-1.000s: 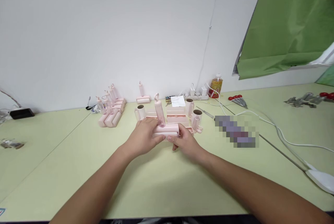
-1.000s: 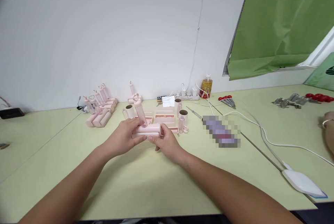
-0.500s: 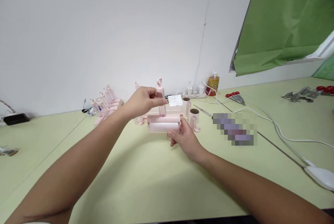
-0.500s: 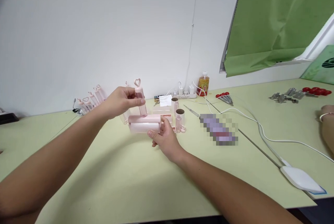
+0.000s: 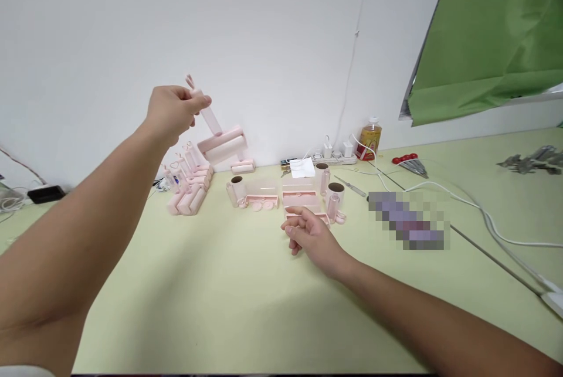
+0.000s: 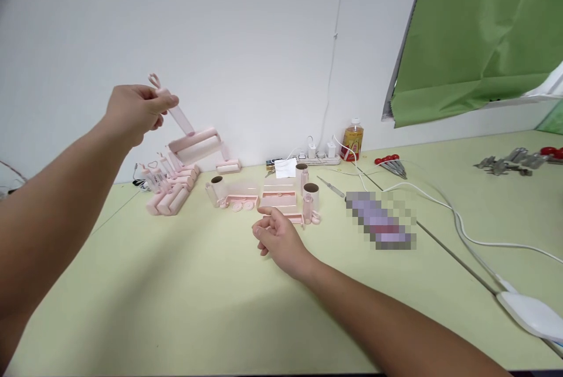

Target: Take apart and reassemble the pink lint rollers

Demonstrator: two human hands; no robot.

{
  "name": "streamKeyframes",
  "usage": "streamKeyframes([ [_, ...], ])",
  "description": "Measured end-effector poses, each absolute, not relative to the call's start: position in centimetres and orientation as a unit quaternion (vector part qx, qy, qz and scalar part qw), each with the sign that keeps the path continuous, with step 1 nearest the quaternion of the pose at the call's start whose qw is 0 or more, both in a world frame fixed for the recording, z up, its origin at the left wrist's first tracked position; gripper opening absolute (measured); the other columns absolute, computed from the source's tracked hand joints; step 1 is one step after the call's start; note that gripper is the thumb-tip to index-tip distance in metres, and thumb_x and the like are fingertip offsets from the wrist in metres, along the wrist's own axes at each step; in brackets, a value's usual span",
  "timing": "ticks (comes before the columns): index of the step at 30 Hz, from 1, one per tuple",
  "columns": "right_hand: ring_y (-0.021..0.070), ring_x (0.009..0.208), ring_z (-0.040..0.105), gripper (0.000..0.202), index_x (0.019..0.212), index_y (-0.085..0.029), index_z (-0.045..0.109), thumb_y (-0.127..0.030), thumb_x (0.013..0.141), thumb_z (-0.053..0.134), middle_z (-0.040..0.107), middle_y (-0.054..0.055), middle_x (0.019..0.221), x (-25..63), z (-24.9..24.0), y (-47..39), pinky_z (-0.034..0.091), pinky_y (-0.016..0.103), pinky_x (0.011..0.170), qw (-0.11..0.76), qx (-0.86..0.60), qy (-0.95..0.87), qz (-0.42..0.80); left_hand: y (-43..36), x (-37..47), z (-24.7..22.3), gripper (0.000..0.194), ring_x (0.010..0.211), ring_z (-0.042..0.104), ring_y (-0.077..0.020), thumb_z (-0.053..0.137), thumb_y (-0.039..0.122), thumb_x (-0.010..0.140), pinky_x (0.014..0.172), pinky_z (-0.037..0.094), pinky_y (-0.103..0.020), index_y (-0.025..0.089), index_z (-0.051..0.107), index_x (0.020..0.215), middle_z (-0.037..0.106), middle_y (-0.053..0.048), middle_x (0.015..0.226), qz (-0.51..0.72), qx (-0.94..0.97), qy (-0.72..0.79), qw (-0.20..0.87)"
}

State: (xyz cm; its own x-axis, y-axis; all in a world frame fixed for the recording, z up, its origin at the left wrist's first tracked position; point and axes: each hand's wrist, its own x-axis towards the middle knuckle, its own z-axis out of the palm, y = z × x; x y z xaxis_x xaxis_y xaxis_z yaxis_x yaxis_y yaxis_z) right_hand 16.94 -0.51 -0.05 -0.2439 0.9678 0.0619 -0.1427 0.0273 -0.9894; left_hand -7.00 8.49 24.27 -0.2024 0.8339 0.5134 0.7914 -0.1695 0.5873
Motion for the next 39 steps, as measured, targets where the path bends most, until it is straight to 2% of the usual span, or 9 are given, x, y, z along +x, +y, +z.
streamKeyframes([
  [1,0.0104,0.059,0.055,0.042,0.120,-0.023,0.048,-0.035,0.082,0.061,0.058,0.002,0.094,16.9,-0.1,-0.5,0.050,0.028,0.054,0.476,-0.385,-0.540,0.577,8.8,-7.7,24.3,0.038,0.065,0.055,-0.0085,0.032,0.034,0.092,0.061,0.035,-0.026,0.004,0.054,0.086,0.047,-0.002,0.068,0.431,0.620,0.656,0.010],
  [3,0.0102,0.059,0.055,0.040,0.119,-0.022,0.049,-0.035,0.083,0.061,0.058,0.001,0.092,16.9,-0.2,-0.5,0.050,0.028,0.054,0.475,-0.382,-0.550,0.571,9.8,-8.9,23.8,0.034,0.060,0.053,-0.0111,0.056,0.045,0.079,0.056,0.038,-0.025,0.012,0.054,0.083,0.053,-0.003,0.068,0.434,0.597,0.675,-0.011],
  [5,0.0098,0.058,0.054,0.038,0.117,-0.022,0.050,-0.035,0.083,0.060,0.057,0.001,0.089,16.8,-0.3,-0.5,0.049,0.028,0.055,0.472,-0.382,-0.557,0.566,11.2,-9.8,22.7,0.037,0.057,0.052,-0.0138,0.067,0.049,0.068,0.050,0.040,-0.027,0.016,0.053,0.079,0.056,-0.003,0.067,0.425,0.586,0.689,-0.030],
  [10,0.0096,0.057,0.053,0.031,0.110,-0.020,0.053,-0.034,0.083,0.059,0.057,0.000,0.084,16.7,-0.6,-0.5,0.048,0.028,0.056,0.465,-0.378,-0.570,0.562,15.2,-11.2,18.4,0.032,0.061,0.056,-0.0178,0.067,0.047,0.067,0.053,0.041,-0.029,0.018,0.055,0.073,0.059,-0.004,0.069,0.376,0.579,0.720,-0.074],
  [20,0.0100,0.060,0.052,0.020,0.100,-0.019,0.059,-0.030,0.084,0.059,0.057,0.000,0.080,16.9,-0.9,-0.9,0.047,0.028,0.059,0.441,-0.385,-0.571,0.576,23.0,-13.4,11.2,0.029,0.084,0.063,-0.0268,0.068,0.044,0.069,0.070,0.046,-0.035,0.018,0.056,0.074,0.067,-0.009,0.084,0.297,0.548,0.781,-0.045],
  [29,0.0114,0.065,0.048,0.018,0.100,-0.021,0.061,-0.034,0.087,0.059,0.054,0.000,0.077,17.3,-1.6,-1.5,0.044,0.028,0.060,0.419,-0.380,-0.564,0.601,26.8,-16.0,9.3,0.027,0.090,0.063,-0.0295,0.067,0.043,0.071,0.074,0.047,-0.038,0.018,0.056,0.077,0.068,-0.012,0.089,0.286,0.529,0.797,-0.056],
  [39,0.0112,0.064,0.046,0.017,0.099,-0.021,0.061,-0.032,0.086,0.059,0.054,0.000,0.078,17.4,-1.5,-1.8,0.043,0.028,0.060,0.409,-0.385,-0.559,0.610,27.1,-15.8,8.1,0.026,0.092,0.063,-0.0308,0.063,0.043,0.076,0.078,0.047,-0.041,0.020,0.053,0.084,0.067,-0.012,0.094,0.349,0.506,0.787,-0.047],
])
